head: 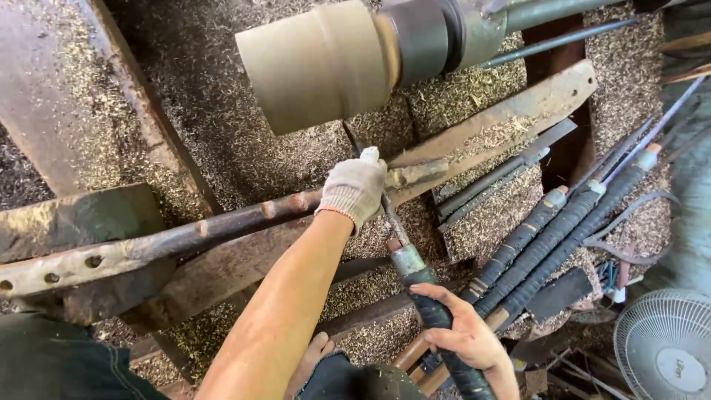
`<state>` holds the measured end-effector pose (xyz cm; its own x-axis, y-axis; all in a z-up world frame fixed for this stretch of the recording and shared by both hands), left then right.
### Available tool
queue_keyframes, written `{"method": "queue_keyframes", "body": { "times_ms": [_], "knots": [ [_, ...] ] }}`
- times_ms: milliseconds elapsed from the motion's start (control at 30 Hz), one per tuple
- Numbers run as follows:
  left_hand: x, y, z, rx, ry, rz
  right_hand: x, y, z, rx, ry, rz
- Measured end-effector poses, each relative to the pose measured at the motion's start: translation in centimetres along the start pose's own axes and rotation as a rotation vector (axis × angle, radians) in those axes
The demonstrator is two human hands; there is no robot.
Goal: The person shapes a wooden workpiece on a spinning lathe, bracing a chisel on the tool rest and cutting the rotating wood with both hands. Near the end the person stops the lathe, lifts the shaped wooden piece off the machine, and sets it aside.
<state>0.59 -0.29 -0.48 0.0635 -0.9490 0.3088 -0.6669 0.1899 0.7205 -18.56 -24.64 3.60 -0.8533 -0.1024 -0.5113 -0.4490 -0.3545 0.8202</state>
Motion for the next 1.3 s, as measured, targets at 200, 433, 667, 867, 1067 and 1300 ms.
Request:
{"method": "queue_keyframes", "body": {
  "times_ms": [200,433,667,867,1067,1300],
  "knots": [
    [-0.5,-1.3,1.8,0.092,0.030,0.032,2.4,0.3,1.7,0.046,-0.127,-0.062],
    [-0.4,-0.7,0.8,0.093,0.153,0.017,4.2,-0.2,3.8,0.076,-0.218,-0.154],
    [-0.8,-3.9,5.1,0.645,-0.518,0.223,2.9,0.0,1.7,0.023,-0.167,-0.122],
    [-0.2,-2.5,1.3,0.218,-0.529,0.390,0.5,-0.2,-0.6,-0.012,-0.024,-0.022],
    [0.4,-0.9,-0.6,0.068,-0.530,0.350,0.4,-0.7,-3.3,-0.066,0.061,0.012],
    [0.5,-1.2,-0.4,0.047,-0.595,0.333,1.2,-0.1,-0.9,-0.034,0.020,-0.068]
  ]
}}
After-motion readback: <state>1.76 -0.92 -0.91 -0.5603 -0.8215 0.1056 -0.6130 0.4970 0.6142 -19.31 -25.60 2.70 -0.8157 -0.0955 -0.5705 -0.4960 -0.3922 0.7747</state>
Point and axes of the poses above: each hand's wrist, its own y-axis away from the middle knuckle, its own z-axis out of the palm, x = y × z, the point moved 1 cm from there along -y, towards the middle knuckle, and after that the axes turned 6 degrees about -y, right-handed, at the moved point
